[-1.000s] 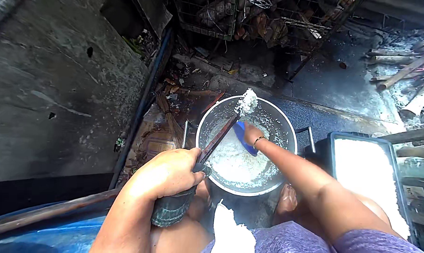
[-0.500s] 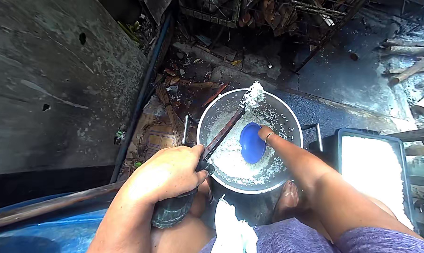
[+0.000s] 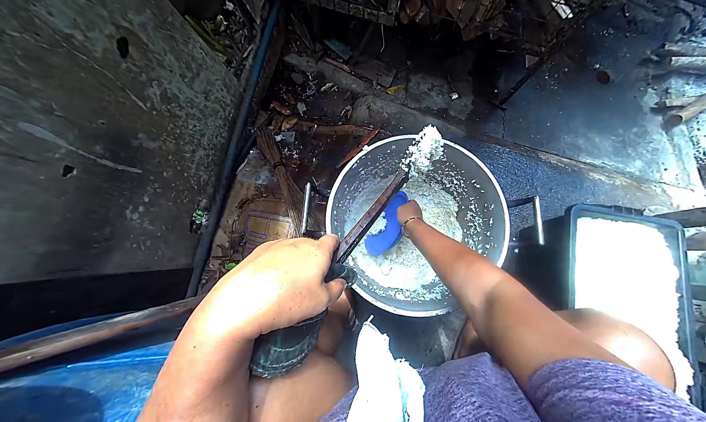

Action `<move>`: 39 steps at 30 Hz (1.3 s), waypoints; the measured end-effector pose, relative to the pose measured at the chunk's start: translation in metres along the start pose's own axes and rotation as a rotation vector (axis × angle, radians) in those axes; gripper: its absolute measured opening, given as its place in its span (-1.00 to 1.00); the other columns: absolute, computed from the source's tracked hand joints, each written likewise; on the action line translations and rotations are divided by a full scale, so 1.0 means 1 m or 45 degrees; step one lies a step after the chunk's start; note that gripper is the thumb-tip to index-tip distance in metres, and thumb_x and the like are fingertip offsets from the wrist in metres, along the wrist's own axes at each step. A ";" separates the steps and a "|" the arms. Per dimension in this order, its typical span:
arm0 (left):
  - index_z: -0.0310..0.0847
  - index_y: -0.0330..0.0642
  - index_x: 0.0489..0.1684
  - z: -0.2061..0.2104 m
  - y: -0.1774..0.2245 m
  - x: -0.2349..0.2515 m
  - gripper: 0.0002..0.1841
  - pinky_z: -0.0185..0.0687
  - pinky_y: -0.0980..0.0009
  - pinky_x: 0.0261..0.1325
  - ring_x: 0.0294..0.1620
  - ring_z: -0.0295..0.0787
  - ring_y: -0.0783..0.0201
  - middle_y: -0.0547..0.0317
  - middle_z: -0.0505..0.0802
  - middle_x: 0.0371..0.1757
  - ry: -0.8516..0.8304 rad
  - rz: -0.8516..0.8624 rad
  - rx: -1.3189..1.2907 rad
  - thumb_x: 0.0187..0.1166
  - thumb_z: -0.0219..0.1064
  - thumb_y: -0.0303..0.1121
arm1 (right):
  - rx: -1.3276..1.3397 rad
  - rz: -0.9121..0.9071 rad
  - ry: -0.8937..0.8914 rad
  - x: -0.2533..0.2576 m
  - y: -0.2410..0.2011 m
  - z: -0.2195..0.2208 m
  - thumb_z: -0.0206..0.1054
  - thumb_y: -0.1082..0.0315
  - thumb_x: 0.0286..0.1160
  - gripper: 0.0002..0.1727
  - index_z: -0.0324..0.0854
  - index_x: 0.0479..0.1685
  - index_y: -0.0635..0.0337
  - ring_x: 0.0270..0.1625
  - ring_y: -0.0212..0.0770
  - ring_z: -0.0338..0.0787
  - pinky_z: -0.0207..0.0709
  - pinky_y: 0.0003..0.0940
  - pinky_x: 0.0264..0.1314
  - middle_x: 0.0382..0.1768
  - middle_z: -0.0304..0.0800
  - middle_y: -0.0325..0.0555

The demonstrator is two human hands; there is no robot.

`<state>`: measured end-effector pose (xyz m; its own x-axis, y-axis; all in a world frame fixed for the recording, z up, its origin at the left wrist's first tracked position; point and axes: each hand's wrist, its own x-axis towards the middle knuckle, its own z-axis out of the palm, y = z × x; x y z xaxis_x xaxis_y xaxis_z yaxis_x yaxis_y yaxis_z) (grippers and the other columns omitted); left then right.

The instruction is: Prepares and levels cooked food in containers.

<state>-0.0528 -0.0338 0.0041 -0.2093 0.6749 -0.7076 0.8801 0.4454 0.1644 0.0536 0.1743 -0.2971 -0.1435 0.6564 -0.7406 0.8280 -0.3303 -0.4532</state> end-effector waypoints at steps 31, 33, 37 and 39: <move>0.64 -0.03 0.17 -0.005 0.004 0.021 -0.55 0.64 -0.17 0.04 -0.05 0.79 0.02 0.07 0.83 -0.17 0.024 -0.029 -0.001 0.59 0.42 0.10 | 0.154 -0.590 -0.700 -0.073 0.001 -0.227 0.21 0.69 0.14 -0.36 0.58 0.38 0.16 -0.17 -0.30 0.81 0.75 -0.27 -0.13 -0.04 0.83 -0.08; 0.65 -0.08 0.18 -0.007 0.007 0.024 -0.54 0.62 -0.21 0.11 0.01 0.78 -0.02 0.01 0.83 -0.11 -0.005 -0.004 -0.008 0.60 0.41 0.09 | 0.282 -0.660 -0.550 -0.108 0.009 -0.284 0.24 0.67 0.14 -0.40 0.60 0.33 0.18 -0.18 -0.32 0.83 0.77 -0.30 -0.14 -0.07 0.85 -0.11; 0.69 -0.14 0.19 -0.008 0.018 0.031 -0.56 0.58 -0.24 0.19 0.07 0.78 -0.07 -0.07 0.84 -0.04 -0.037 0.013 -0.048 0.59 0.45 0.02 | 0.615 -0.862 -0.263 -0.155 0.065 -0.396 0.28 0.58 0.02 -0.48 0.64 0.14 0.11 -0.16 -0.34 0.91 0.86 -0.30 -0.12 -0.15 0.92 -0.22; 0.71 -0.20 0.13 -0.003 0.019 0.042 -0.56 0.61 -0.26 0.13 -0.01 0.80 -0.10 -0.13 0.86 -0.12 -0.006 0.034 -0.066 0.53 0.53 -0.04 | 0.694 -0.956 -0.028 -0.185 0.104 -0.445 0.28 0.58 0.02 -0.53 0.63 0.06 0.06 -0.16 -0.38 0.91 0.85 -0.32 -0.10 -0.17 0.92 -0.27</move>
<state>-0.0462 0.0045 -0.0207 -0.1840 0.6842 -0.7057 0.8620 0.4573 0.2186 0.4075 0.3206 0.0133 -0.5534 0.8164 -0.1654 0.1454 -0.1008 -0.9842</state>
